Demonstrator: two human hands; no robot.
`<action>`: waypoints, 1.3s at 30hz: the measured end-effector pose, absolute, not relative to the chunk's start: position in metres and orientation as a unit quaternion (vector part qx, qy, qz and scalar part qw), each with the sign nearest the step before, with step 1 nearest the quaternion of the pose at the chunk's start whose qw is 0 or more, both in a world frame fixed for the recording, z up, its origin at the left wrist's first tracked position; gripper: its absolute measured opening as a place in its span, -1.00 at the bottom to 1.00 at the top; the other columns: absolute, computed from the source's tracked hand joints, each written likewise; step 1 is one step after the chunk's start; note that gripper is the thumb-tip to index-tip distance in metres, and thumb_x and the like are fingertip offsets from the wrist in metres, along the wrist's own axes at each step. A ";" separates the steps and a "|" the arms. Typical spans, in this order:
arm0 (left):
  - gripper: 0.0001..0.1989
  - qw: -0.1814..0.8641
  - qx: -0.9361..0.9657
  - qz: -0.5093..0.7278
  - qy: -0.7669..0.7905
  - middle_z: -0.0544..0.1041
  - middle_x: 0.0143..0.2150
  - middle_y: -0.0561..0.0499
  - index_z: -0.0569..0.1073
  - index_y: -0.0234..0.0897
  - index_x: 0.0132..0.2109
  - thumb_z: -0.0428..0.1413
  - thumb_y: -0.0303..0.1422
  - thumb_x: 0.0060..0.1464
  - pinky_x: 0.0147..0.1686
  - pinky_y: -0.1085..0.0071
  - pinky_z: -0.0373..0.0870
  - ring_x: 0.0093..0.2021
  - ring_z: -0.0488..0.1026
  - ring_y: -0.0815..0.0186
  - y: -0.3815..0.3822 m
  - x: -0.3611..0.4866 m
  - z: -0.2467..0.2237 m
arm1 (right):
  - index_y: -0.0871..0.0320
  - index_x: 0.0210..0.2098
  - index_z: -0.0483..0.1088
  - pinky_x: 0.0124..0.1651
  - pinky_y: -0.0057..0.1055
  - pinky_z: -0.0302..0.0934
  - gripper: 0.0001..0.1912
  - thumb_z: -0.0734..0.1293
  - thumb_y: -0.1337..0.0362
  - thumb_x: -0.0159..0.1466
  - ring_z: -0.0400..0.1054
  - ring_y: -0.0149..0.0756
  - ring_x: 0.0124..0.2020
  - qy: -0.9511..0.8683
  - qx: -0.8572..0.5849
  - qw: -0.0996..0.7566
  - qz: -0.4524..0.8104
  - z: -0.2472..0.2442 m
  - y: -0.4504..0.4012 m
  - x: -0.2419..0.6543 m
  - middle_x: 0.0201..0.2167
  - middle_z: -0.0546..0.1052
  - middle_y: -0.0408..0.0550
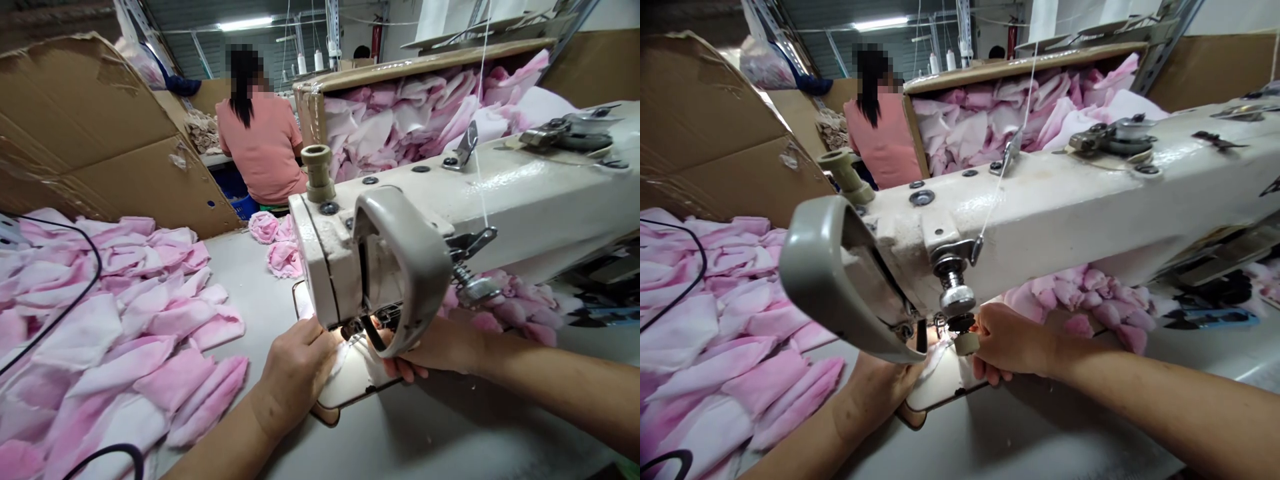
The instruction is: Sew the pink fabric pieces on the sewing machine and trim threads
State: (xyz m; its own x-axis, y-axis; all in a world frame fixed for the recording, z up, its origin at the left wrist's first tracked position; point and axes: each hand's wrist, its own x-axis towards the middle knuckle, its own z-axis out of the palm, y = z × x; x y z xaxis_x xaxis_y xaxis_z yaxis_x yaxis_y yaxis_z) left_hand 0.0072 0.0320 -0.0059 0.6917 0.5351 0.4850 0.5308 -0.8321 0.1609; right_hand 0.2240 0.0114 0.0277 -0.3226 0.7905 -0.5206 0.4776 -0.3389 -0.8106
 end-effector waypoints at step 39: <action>-0.85 -0.034 0.931 0.235 0.277 0.48 -0.34 -0.03 0.32 -0.26 -0.28 -0.10 -0.47 0.25 -0.32 0.36 0.33 -0.33 0.38 0.22 0.032 0.006 -0.008 | 0.20 -0.64 0.27 -0.69 -0.58 0.09 -0.79 0.14 0.43 0.09 0.22 -0.48 -0.72 -0.578 -0.550 0.142 0.586 0.021 0.010 0.216 -0.68 0.38 -0.13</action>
